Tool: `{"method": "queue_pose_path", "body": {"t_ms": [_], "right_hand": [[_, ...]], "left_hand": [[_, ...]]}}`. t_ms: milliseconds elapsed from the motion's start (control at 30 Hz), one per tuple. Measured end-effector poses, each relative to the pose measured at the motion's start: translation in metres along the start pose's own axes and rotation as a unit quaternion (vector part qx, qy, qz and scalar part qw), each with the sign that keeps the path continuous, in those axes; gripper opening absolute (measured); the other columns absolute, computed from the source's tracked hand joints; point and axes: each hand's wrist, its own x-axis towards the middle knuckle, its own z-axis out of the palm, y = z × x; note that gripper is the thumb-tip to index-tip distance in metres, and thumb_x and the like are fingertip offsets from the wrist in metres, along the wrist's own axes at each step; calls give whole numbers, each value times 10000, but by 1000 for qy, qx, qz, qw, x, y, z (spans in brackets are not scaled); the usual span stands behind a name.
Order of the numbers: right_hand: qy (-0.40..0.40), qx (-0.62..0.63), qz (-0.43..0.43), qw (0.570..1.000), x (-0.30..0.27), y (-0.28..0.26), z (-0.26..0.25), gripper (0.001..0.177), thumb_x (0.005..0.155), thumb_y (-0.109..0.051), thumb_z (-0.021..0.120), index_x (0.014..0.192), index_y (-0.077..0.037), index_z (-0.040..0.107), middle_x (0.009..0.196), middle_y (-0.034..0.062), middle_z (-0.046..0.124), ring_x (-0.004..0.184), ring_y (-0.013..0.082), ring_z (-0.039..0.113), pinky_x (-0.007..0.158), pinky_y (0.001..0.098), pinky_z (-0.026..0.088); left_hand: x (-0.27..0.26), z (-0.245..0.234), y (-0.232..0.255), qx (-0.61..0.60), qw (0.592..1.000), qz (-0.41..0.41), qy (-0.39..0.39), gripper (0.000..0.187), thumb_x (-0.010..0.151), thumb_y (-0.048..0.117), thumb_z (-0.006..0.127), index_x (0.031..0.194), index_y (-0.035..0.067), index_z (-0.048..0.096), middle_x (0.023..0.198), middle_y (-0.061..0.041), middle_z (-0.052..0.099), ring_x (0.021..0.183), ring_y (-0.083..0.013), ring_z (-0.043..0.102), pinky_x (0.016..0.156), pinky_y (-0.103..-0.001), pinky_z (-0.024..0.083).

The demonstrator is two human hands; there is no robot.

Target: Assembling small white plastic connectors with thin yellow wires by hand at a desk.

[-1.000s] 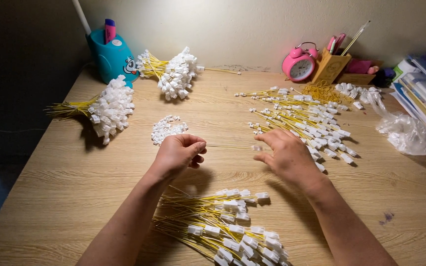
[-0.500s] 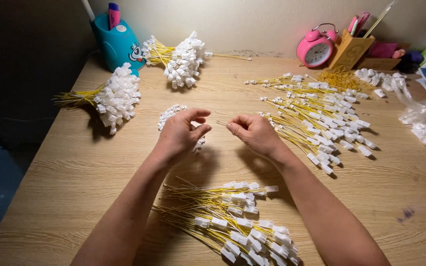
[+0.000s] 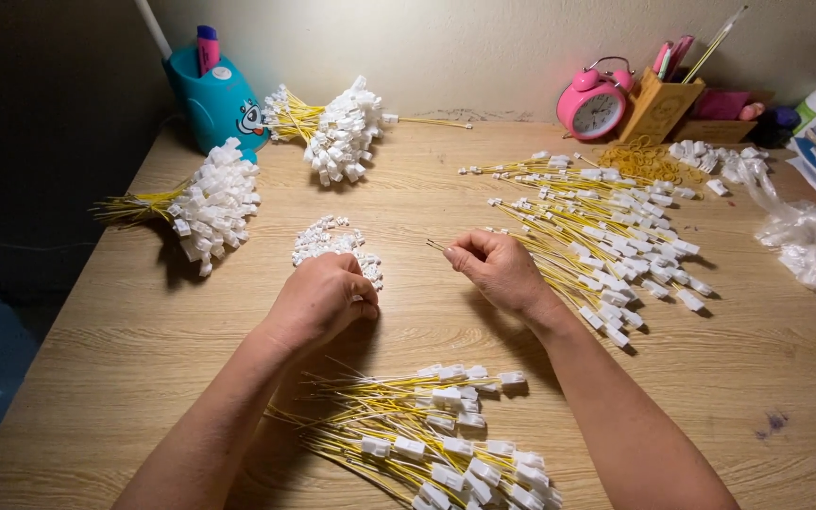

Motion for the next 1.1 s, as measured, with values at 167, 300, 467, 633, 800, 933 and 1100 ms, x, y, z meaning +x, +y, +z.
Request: {"method": "queue_pose_path", "body": {"t_ms": [167, 300, 467, 633, 800, 933, 1100], "right_hand": [[-4, 1, 2, 1000, -2, -7, 0, 87, 868, -227, 707, 889, -155, 751, 684, -4, 682, 657, 69, 562, 630, 222, 473], [-14, 16, -2, 1000, -11, -25, 0, 66, 847, -183, 720, 867, -135, 761, 628, -25, 646, 606, 53, 528, 563, 205, 450], [-30, 56, 12, 998, -22, -44, -4, 46, 823, -137, 713, 833, -108, 747, 620, -1, 642, 590, 62, 528, 550, 200, 444], [-53, 70, 15, 996, -18, -41, -5, 43, 809, -133, 721, 810, -95, 741, 612, 30, 654, 538, 73, 525, 510, 191, 430], [-59, 72, 34, 995, -24, -54, -5, 76, 832, -130, 684, 806, -80, 735, 625, 48, 655, 530, 85, 509, 502, 200, 413], [-59, 88, 47, 993, -23, -46, -5, 108, 849, -169, 692, 805, -80, 734, 611, 58, 650, 510, 87, 517, 484, 197, 395], [-56, 131, 51, 988, -22, -44, -3, 101, 845, -146, 708, 844, -47, 728, 595, 93, 637, 492, 101, 517, 459, 195, 405]], "left_hand": [[3, -9, 10, -99, 995, -25, 16, 74, 772, 326, 778, 788, 256, 761, 776, -17, 635, 798, -237, 656, 703, -364, 563], [11, -24, 32, -362, 924, -101, 65, 58, 848, 167, 744, 898, 185, 767, 718, -23, 711, 657, -133, 645, 618, -288, 535], [30, 4, 45, -661, 721, -189, 85, 202, 845, 129, 735, 1042, 83, 726, 906, -92, 748, 796, -155, 698, 662, -229, 535], [28, 16, 44, -777, 585, -228, 48, 277, 884, 102, 687, 1151, 28, 671, 923, -116, 742, 810, -148, 723, 707, -232, 575], [23, 15, 42, -792, 565, -225, 44, 322, 851, 84, 724, 1156, 23, 642, 952, -97, 723, 793, -142, 720, 703, -231, 588], [23, 14, 43, -801, 554, -220, 48, 333, 857, 75, 717, 1167, 17, 610, 957, -85, 702, 785, -146, 720, 692, -228, 591], [24, 13, 45, -802, 551, -226, 47, 283, 880, 119, 702, 1135, 11, 645, 885, -99, 716, 743, -139, 715, 665, -230, 592]]}}
